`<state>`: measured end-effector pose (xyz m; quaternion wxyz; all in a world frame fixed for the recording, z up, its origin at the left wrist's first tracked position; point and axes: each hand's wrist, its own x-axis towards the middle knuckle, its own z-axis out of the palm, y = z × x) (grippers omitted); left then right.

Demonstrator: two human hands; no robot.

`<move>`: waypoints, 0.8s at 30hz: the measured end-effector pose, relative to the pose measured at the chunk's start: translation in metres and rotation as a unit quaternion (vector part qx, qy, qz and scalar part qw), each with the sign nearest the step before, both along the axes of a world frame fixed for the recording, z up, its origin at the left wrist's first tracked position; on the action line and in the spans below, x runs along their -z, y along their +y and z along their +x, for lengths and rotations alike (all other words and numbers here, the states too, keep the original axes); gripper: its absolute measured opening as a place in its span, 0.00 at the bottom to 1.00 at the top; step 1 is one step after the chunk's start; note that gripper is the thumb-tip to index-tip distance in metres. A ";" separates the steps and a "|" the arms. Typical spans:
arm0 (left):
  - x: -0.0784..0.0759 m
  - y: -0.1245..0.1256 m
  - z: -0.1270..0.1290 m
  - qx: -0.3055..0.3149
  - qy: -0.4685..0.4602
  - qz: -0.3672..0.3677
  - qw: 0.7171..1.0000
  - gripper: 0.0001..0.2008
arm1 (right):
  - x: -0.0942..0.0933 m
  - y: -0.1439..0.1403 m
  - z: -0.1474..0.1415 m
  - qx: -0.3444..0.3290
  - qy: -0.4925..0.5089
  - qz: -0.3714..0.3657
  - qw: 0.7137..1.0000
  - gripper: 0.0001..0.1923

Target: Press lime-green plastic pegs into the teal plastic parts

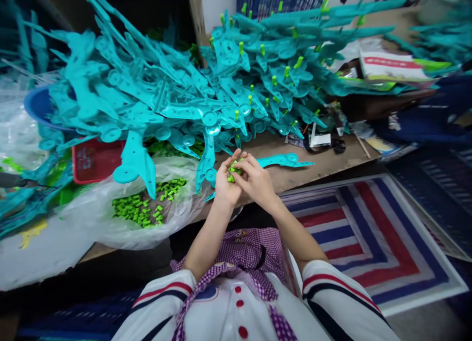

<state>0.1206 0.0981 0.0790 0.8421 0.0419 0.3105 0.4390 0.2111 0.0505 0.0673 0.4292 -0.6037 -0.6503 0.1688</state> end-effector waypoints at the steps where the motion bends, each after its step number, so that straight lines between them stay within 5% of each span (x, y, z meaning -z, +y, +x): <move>1: 0.003 0.001 0.002 0.009 -0.001 -0.014 1.000 0.18 | 0.002 0.000 -0.003 0.015 0.023 0.016 1.000 0.06; 6: 0.032 0.000 0.005 0.057 0.069 -0.068 0.994 0.12 | 0.018 -0.006 0.010 0.099 0.220 0.045 0.969 0.08; 8: 0.042 -0.005 0.005 0.067 0.146 -0.002 0.987 0.08 | 0.021 -0.015 0.043 0.146 0.280 0.039 0.948 0.13; 10: 0.048 -0.011 0.008 0.081 0.255 0.150 0.952 0.06 | 0.025 -0.028 0.088 0.184 0.293 0.018 0.938 0.16; 12: 0.050 -0.012 0.018 0.126 0.369 0.360 0.848 0.07 | 0.031 -0.039 0.135 0.211 0.259 -0.009 0.942 0.17; 14: 0.050 -0.006 0.036 0.191 0.456 0.539 0.681 0.08 | 0.043 -0.042 0.174 0.234 0.206 -0.035 0.949 0.18; 16: 0.052 0.005 0.059 0.249 0.532 0.621 0.519 0.11 | 0.058 -0.036 0.201 0.265 0.164 -0.067 0.948 0.21; 18: 0.057 0.018 0.078 0.294 0.608 0.617 0.404 0.15 | 0.073 -0.027 0.216 0.284 0.127 -0.101 0.945 0.23; 21: 0.070 0.030 0.090 0.339 0.673 0.577 0.314 0.17 | 0.088 -0.018 0.224 0.279 0.030 -0.115 0.953 0.22; 24: 0.082 0.030 0.086 0.342 0.683 0.578 0.289 0.19 | 0.094 -0.016 0.225 0.275 -0.054 -0.110 0.953 0.22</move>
